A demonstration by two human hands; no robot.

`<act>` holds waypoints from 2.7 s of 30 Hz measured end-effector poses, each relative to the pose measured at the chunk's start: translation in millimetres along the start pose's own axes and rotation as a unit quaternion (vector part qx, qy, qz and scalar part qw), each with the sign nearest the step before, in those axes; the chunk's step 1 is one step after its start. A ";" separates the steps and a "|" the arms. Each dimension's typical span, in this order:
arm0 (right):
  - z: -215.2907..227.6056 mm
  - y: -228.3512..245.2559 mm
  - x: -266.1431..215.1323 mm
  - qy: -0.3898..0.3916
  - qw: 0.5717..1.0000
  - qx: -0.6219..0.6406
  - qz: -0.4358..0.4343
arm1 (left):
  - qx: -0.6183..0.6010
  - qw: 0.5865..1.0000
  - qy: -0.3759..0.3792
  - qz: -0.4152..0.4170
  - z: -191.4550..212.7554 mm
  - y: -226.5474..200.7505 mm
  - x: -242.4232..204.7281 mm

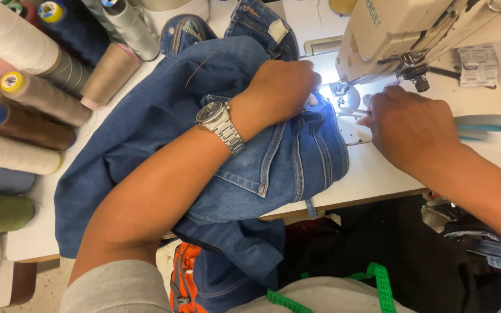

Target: Sewing a leather brand patch onto denim jeans using an industrial sewing machine

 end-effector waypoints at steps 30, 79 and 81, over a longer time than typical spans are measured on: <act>-23.4 -16.0 -25.9 -0.190 0.974 -0.093 0.077 | -0.100 0.991 -0.093 -0.007 24.1 -21.1 -13.1; -17.3 76.7 -11.6 -0.150 0.777 0.318 0.523 | -0.032 0.999 -0.015 -0.037 -1.0 7.4 10.8; -25.6 79.5 -15.1 -0.113 0.798 0.377 0.457 | -0.020 1.000 0.002 -0.024 1.4 7.5 12.0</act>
Point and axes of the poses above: each hand's wrist, its own x-axis towards the middle knuckle, its own z-axis out of the back of the hand, y = z × x, the point moved 4 cm from there along x, towards the middle knuckle, and after that the axes turned 14 degrees about x, right-handed, at the moved point
